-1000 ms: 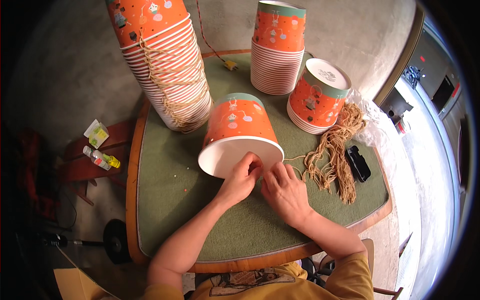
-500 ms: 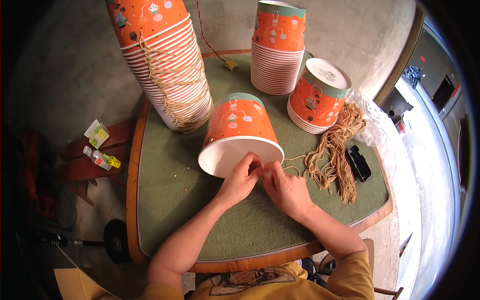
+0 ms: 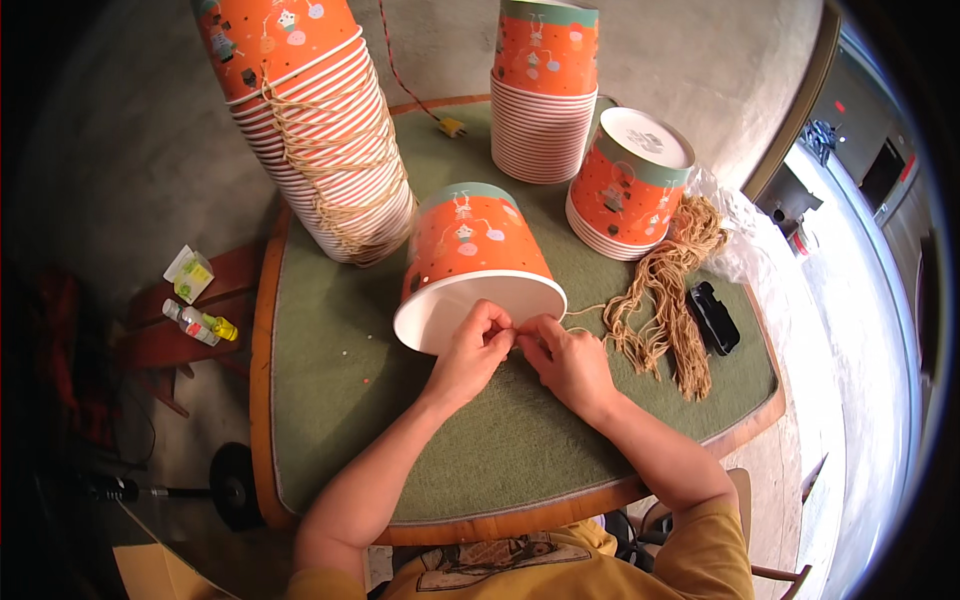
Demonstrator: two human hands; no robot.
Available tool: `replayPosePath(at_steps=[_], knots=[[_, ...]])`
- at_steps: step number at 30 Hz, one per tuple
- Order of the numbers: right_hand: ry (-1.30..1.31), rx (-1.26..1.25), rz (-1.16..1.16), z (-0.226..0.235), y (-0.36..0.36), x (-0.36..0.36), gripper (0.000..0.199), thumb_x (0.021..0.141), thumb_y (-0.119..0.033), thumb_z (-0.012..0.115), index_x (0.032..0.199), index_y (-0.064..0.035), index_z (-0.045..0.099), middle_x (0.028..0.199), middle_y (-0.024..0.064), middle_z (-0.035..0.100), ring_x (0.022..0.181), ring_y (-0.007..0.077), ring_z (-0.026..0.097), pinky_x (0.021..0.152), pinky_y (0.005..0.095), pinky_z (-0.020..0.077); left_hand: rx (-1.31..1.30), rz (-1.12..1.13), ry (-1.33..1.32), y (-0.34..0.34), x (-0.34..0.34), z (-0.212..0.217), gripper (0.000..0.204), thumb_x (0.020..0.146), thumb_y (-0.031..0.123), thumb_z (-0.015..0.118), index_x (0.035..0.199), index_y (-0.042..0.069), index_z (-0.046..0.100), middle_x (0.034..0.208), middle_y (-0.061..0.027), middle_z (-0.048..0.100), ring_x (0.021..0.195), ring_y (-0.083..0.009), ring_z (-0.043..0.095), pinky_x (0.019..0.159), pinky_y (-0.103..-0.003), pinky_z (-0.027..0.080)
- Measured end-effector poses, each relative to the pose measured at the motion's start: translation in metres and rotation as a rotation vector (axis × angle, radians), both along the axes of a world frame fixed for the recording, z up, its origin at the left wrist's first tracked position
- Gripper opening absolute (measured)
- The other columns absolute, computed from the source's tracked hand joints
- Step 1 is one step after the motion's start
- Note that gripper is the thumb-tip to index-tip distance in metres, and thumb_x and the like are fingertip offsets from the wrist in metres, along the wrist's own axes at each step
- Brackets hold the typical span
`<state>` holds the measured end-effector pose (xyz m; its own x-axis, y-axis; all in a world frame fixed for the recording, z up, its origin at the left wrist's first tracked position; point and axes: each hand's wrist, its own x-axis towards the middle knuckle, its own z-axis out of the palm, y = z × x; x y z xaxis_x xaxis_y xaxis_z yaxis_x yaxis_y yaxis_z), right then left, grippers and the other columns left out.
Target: Thread a string through the holes of a paper bucket to create a handle.
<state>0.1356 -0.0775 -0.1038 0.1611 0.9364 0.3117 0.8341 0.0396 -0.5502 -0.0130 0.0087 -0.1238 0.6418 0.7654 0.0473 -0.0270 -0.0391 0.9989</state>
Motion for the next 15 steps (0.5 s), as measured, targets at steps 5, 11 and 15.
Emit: replayPosePath(at_steps=[5,11,15], knots=[[0.1,-0.031,0.003,-0.003,0.002,-0.001,0.014,0.089,-0.015,0.065,0.1,-0.0064,0.063,0.081,0.0126,0.072,0.065,0.0281,0.071,0.061,0.0392,0.0559,0.049,0.014,-0.002,-0.001,-0.001,-0.002,0.011,0.093,-0.003,0.055,0.101,0.002,0.048,0.088,-0.0019,0.053,0.078,-0.0083,0.053,0.068,-0.025,0.047],[0.193,-0.076,0.055,-0.004,0.006,0.004,0.016,0.09,-0.016,0.064,0.097,-0.0012,0.063,0.072,0.0131,0.07,0.05,0.0207,0.064,0.054,0.0345,0.0518,0.219,0.052,0.072,-0.01,0.002,-0.004,0.018,0.088,-0.007,0.056,0.1,0.001,0.046,0.088,-0.0071,0.054,0.078,-0.015,0.056,0.072,-0.03,0.049],[0.236,-0.094,0.092,0.001,0.007,0.007,0.016,0.091,-0.016,0.064,0.094,0.0,0.063,0.068,0.0127,0.068,0.051,0.0203,0.065,0.054,0.0344,0.0513,0.616,0.098,0.179,-0.012,0.0,-0.001,0.023,0.083,-0.01,0.055,0.101,0.001,0.045,0.091,-0.0145,0.053,0.086,-0.0313,0.057,0.076,-0.042,0.05]])
